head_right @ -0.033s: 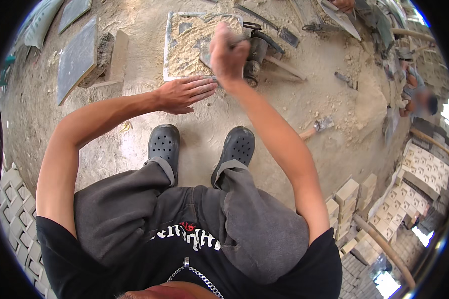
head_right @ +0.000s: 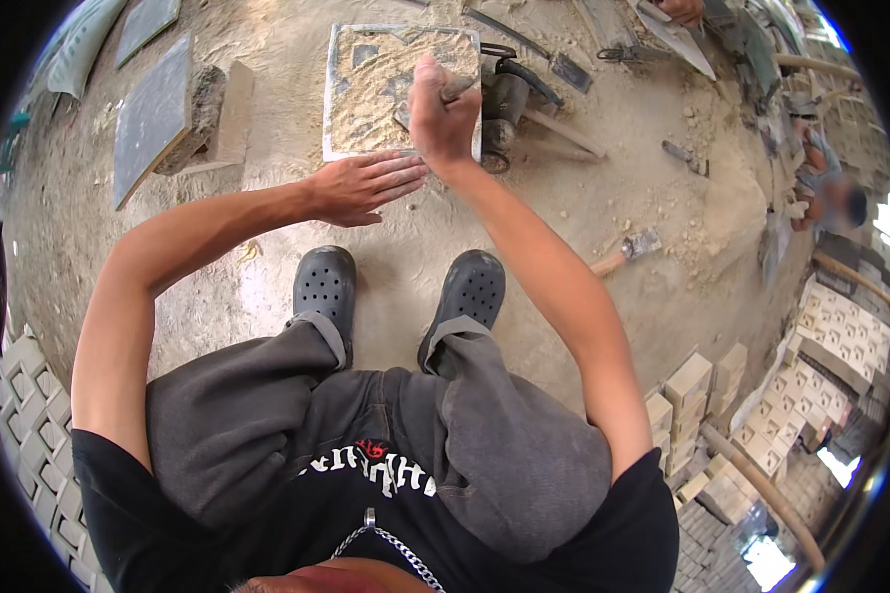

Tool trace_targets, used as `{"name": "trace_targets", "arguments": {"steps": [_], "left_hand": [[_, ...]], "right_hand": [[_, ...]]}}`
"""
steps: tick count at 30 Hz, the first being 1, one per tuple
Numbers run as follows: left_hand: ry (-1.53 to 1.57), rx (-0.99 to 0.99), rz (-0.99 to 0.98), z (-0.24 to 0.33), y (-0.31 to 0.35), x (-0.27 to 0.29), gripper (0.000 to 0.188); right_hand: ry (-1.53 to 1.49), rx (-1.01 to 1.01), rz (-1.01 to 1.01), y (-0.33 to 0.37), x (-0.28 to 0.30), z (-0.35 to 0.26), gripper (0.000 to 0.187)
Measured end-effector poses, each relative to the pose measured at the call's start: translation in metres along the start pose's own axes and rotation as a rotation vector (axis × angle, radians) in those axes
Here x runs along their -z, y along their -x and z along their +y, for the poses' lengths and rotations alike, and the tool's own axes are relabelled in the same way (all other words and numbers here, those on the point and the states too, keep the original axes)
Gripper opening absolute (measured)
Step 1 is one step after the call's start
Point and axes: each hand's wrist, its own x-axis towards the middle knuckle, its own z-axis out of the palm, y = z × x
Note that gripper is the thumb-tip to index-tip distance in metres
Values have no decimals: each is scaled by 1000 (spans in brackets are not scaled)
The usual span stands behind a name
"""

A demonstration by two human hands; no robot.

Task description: The person carves and finishes a decorative masonry tile by hand. They use a small trowel-like tool to scrape and shape the internal contours of the stone design, then clear away debris and dust with their hands.

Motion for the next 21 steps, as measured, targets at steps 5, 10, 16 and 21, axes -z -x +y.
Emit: {"name": "trace_targets", "arguments": {"steps": [5, 10, 16, 21], "left_hand": [[49, 120, -16, 0, 1, 13, 95], [87, 261, 37, -9, 6, 16, 95], [61, 287, 47, -8, 19, 9, 90], [33, 202, 81, -17, 24, 1, 84]], "right_hand": [[-198, -115, 35, -20, 12, -11, 47], [-326, -246, -43, -27, 31, -1, 46], [-236, -182, -303, -44, 40, -16, 50], [-220, -40, -209, -48, 23, -56, 49]]}}
